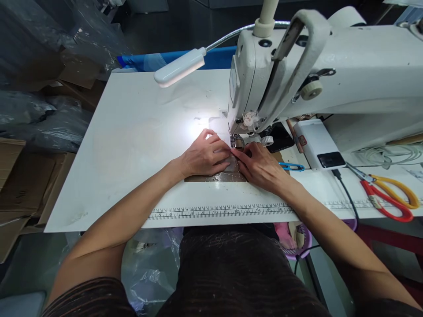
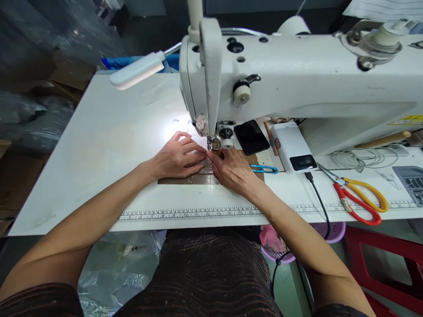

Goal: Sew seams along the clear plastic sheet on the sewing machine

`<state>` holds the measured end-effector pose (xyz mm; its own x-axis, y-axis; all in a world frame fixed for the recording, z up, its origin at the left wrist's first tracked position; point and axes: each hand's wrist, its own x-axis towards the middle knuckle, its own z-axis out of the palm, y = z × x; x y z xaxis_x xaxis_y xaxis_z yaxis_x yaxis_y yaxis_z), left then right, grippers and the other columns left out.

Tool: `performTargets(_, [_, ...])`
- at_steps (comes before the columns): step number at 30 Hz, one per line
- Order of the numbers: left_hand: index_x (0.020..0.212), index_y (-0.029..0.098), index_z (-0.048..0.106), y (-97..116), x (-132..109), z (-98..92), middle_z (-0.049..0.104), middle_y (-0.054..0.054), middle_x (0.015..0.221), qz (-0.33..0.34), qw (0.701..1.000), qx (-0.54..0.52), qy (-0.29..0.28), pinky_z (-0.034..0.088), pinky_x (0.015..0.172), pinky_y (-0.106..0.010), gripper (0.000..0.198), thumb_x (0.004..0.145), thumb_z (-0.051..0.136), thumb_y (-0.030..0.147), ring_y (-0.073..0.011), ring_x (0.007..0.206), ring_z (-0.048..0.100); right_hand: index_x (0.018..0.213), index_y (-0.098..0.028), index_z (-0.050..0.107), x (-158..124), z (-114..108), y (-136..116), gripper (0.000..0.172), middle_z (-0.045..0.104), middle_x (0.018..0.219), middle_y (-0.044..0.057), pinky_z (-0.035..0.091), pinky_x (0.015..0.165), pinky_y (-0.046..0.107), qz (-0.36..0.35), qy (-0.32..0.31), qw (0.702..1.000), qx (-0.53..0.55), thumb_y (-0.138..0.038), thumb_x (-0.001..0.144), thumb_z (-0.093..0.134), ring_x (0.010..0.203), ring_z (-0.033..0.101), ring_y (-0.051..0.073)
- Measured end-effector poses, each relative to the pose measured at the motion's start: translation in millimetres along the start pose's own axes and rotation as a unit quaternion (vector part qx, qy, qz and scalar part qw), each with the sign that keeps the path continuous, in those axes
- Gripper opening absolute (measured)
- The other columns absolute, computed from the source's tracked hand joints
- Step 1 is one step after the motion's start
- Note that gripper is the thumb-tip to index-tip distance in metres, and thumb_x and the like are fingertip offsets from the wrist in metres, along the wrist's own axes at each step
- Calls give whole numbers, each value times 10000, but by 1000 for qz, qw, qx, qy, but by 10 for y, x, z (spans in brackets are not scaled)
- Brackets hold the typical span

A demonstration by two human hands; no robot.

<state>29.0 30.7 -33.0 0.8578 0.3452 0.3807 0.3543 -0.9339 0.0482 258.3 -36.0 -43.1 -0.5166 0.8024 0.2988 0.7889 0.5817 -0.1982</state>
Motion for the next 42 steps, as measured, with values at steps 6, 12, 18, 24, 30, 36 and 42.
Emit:
performTargets(6, [816,220,719,77,35,8,756,-44,983,46,999,8,-6,466,755,-371,298,1000,486,212,-158,776,607,1326,-207,630,-16,-7,20,373,548,1025,149,482,834,467,-4,5,1000,15,-247,1021,419,926,499,288])
performTargets(12, [906,207,744,76,20,-9,757,-62,1030,17,1000,-15,-3,482,738,-373,240,984,521,254,-172,788,634,1322,-232,661,-59,5,66,378,566,1059,145,503,862,477,17,24,997,67,-271,1011,451,954,541,291])
performTargets(18, [1029,195,732,3,-10,-19,755,-78,1067,-24,993,-112,7,561,803,-388,207,987,549,281,-195,894,693,1247,-193,716,-57,-84,192,368,655,953,101,536,820,390,86,57,981,166,-249,972,478,865,618,234])
performTargets(24, [974,207,748,-73,-17,-18,754,-76,1037,-64,973,-222,15,610,888,-360,157,978,604,270,-169,971,710,1116,-187,769,-35,-90,213,316,707,983,112,547,829,409,114,102,973,175,-234,920,526,934,645,260])
performTargets(30, [950,193,746,-77,-22,3,753,-81,1026,-89,969,-225,52,627,842,-349,154,974,606,253,-161,940,722,1050,-197,780,-25,-62,189,292,704,937,92,554,799,395,117,117,970,178,-221,898,531,882,653,247])
performTargets(36, [879,154,726,3,12,24,738,-84,988,-115,965,-200,127,619,725,-291,179,967,624,272,-140,845,716,1056,-175,782,-23,-54,169,305,698,924,106,558,774,394,116,119,972,168,-212,898,524,850,634,244])
performTargets(42, [900,160,750,9,29,65,748,-78,930,-48,969,-201,133,608,720,-298,132,947,659,243,-149,822,711,1013,-169,793,-21,-49,149,289,708,904,105,566,772,380,123,119,968,181,-214,889,536,848,643,242])
